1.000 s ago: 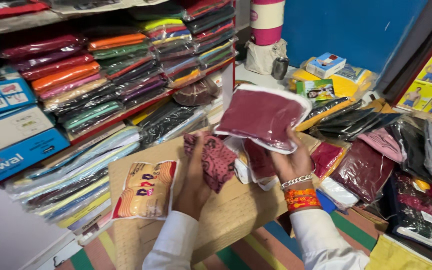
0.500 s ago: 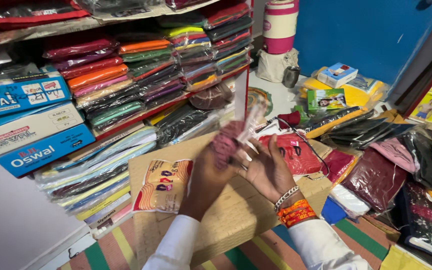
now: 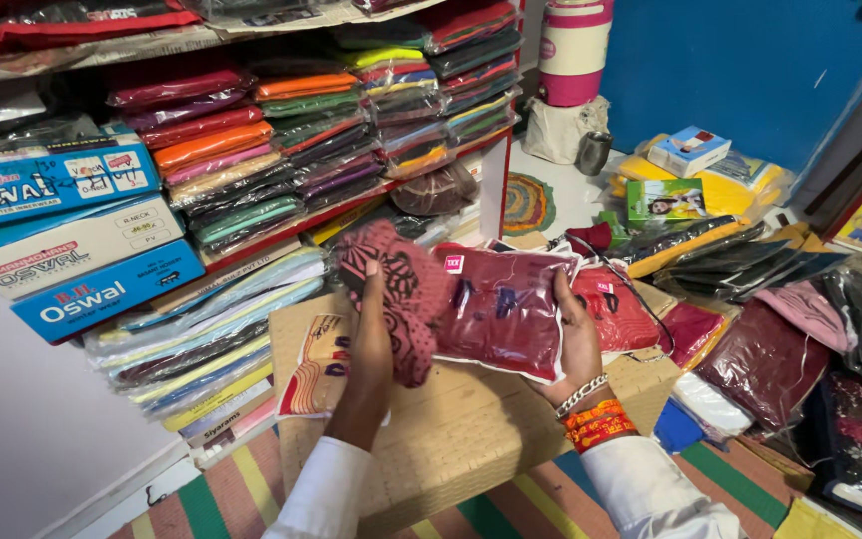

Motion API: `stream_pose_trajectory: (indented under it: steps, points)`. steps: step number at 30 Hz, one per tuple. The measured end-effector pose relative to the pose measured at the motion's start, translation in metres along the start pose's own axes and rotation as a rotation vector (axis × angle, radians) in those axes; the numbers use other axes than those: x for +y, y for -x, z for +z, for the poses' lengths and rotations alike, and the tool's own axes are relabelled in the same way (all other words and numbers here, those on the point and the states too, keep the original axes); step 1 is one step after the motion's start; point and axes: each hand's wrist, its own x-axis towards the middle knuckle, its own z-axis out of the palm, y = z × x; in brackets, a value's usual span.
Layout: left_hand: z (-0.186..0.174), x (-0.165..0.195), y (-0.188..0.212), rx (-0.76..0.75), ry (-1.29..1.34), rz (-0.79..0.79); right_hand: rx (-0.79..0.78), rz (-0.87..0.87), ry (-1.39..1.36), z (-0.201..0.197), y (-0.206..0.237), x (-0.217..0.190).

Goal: The person organizes packaged clothing items on a table in a shop. They pick up stacks of packaged garments, separate them, and arrange them into neat piles by color and type.

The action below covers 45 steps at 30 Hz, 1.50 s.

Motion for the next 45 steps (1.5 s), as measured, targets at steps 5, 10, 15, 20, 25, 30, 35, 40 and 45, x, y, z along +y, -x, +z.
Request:
stream_pose_trajectory:
  steps: [5,10,15,20,25,30,35,40,45]
  points:
    - [0.018,-0.015,0.016,0.002,-1.073,0.813,0.069,-0.057,0.167,0.003,-0.008,0.022]
    - [0.058,-0.028,0.052,-0.300,-0.980,0.611,0.112,0.043,0.186,-0.006,-0.018,0.034]
    - [0.041,-0.016,0.023,-0.367,-1.243,0.613,0.068,0.061,0.032,-0.003,-0.015,0.029]
    - [0.024,-0.027,-0.002,0.010,-1.180,0.686,-0.175,0.156,-0.064,0.008,-0.014,0.042]
    - [0.027,-0.027,-0.008,0.144,-0.730,0.364,-0.088,0.189,0.023,-0.004,-0.019,0.054]
    - [0.068,-0.038,0.044,0.039,-0.847,0.521,-0.027,0.023,0.073,-0.015,-0.029,0.058]
    - [0.055,-0.051,0.028,0.034,-1.098,0.600,-0.026,0.064,0.097,-0.002,-0.022,0.058]
    - [0.038,-0.046,0.004,0.300,-0.857,0.370,-0.097,0.210,0.040,0.011,-0.014,0.064]
    - [0.069,-0.043,0.045,0.057,-0.967,0.577,-0.126,0.005,0.275,-0.004,-0.017,0.054]
